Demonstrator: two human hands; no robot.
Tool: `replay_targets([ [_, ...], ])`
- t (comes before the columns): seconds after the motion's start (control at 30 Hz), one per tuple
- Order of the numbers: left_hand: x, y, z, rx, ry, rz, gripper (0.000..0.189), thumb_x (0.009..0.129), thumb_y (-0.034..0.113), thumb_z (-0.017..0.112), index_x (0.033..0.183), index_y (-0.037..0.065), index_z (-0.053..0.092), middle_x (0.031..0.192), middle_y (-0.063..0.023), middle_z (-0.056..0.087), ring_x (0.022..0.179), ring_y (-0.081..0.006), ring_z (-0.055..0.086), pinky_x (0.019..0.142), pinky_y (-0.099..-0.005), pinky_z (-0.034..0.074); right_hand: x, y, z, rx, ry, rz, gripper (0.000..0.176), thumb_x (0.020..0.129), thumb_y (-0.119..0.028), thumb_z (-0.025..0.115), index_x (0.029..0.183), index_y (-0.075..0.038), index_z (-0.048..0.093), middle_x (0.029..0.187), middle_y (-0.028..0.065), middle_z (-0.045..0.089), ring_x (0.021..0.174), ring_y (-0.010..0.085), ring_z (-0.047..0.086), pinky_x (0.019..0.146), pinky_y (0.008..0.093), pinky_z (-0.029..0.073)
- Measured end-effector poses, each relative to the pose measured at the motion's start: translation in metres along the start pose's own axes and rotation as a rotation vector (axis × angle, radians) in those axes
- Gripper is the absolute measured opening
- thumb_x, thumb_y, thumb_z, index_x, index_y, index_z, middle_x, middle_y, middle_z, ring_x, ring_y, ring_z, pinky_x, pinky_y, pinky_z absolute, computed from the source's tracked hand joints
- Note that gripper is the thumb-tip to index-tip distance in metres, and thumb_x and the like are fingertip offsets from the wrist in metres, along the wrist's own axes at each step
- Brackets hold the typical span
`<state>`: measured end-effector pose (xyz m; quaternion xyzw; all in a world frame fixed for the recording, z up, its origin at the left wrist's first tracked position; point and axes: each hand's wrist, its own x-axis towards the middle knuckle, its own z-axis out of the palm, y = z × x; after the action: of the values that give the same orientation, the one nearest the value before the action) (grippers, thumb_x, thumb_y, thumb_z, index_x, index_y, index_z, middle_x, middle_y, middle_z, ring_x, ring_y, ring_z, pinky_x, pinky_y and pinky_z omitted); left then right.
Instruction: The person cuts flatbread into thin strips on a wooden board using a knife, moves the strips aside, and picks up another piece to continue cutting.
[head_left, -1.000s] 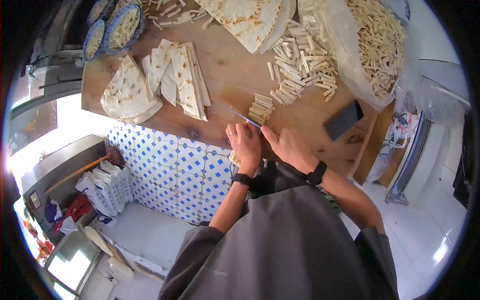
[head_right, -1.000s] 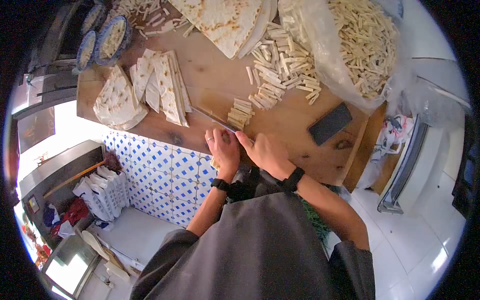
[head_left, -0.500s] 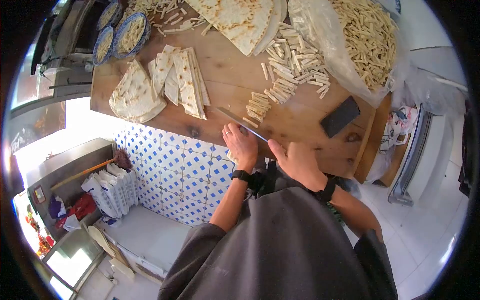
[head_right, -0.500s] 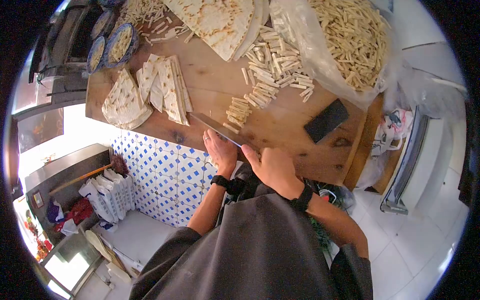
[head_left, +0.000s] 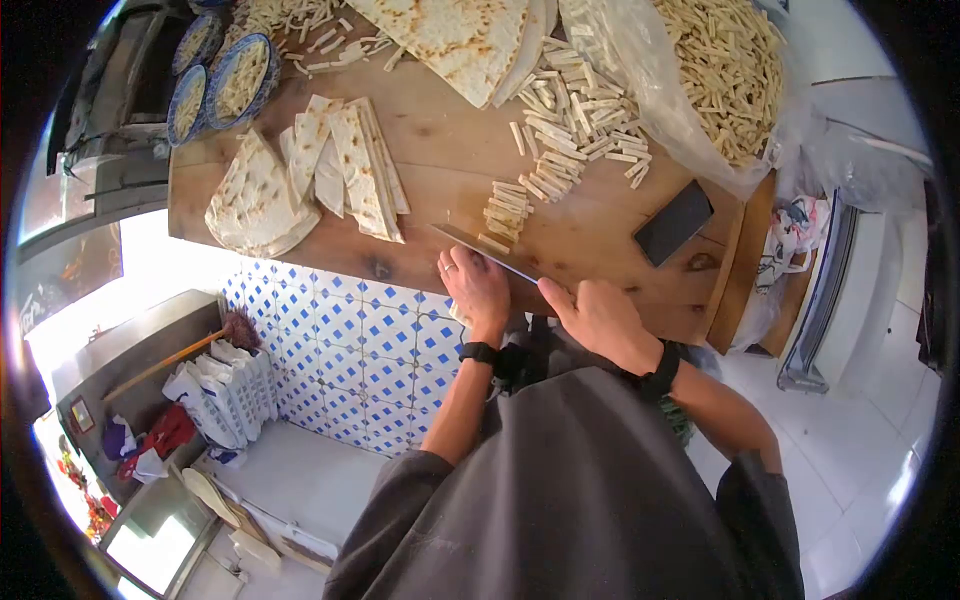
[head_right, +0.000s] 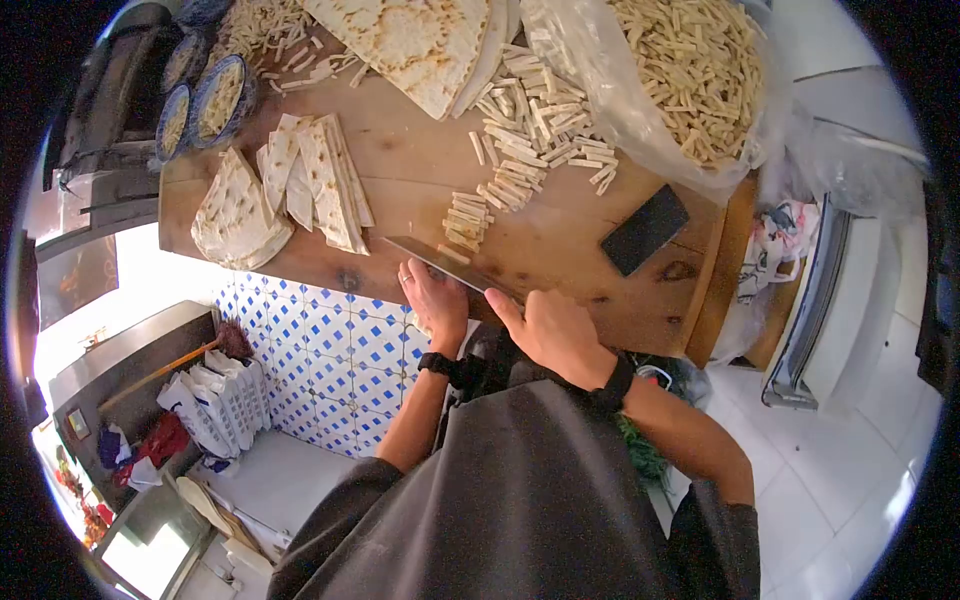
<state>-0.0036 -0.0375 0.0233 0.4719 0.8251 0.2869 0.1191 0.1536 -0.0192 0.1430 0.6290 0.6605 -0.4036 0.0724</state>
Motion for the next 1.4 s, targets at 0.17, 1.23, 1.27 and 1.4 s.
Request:
replay_targets([
  [0.17, -0.001, -0.002, 0.001, -0.056, -0.004, -0.036, 0.016, 0.079, 0.005, 0.061, 0.086, -0.001, 0.048, 0.092, -0.0213, 0.051, 0.092, -0.0407, 0.048, 0.082, -0.0491, 0.04, 0.0, -0.003, -0.009, -0.022, -0.068, 0.021, 0.082, 0.093, -0.063, 0.037, 0.061, 0.009, 0.062, 0.066, 0.033, 0.059, 0.068, 0.0483, 0.063, 0.061, 0.0525, 0.052],
  [1.23, 0.003, -0.006, 0.004, -0.157, 0.002, -0.049, 0.017, 0.08, 0.003, 0.063, 0.081, 0.0, 0.047, 0.087, -0.0186, 0.048, 0.084, -0.039, 0.047, 0.072, -0.0466, 0.04, 0.06, -0.013, 0.027, -0.032, -0.12, 0.008, 0.083, 0.093, -0.065, 0.035, 0.062, 0.005, 0.065, 0.061, 0.0302, 0.059, 0.061, 0.0462, 0.062, 0.055, 0.0518, 0.05],
  [1.27, 0.002, -0.006, 0.004, -0.174, 0.017, -0.053, 0.017, 0.081, 0.005, 0.063, 0.079, -0.001, 0.047, 0.086, -0.0183, 0.049, 0.083, -0.0393, 0.048, 0.072, -0.0458, 0.04, 0.064, -0.012, 0.024, -0.034, -0.117, -0.029, 0.083, 0.093, -0.065, 0.035, 0.062, 0.005, 0.065, 0.061, 0.0302, 0.059, 0.061, 0.0462, 0.062, 0.055, 0.0518, 0.05],
  [1.4, 0.001, -0.01, -0.006, -0.029, 0.034, 0.118, 0.015, 0.082, 0.007, 0.064, 0.079, 0.002, 0.05, 0.084, -0.0154, 0.049, 0.081, -0.0351, 0.049, 0.071, -0.0457, 0.041, 0.057, -0.005, 0.032, 0.164, -0.096, -0.005, 0.079, 0.094, -0.062, 0.038, 0.07, 0.01, 0.062, 0.064, 0.0328, 0.055, 0.068, 0.0494, 0.06, 0.055, 0.0512, 0.046],
])
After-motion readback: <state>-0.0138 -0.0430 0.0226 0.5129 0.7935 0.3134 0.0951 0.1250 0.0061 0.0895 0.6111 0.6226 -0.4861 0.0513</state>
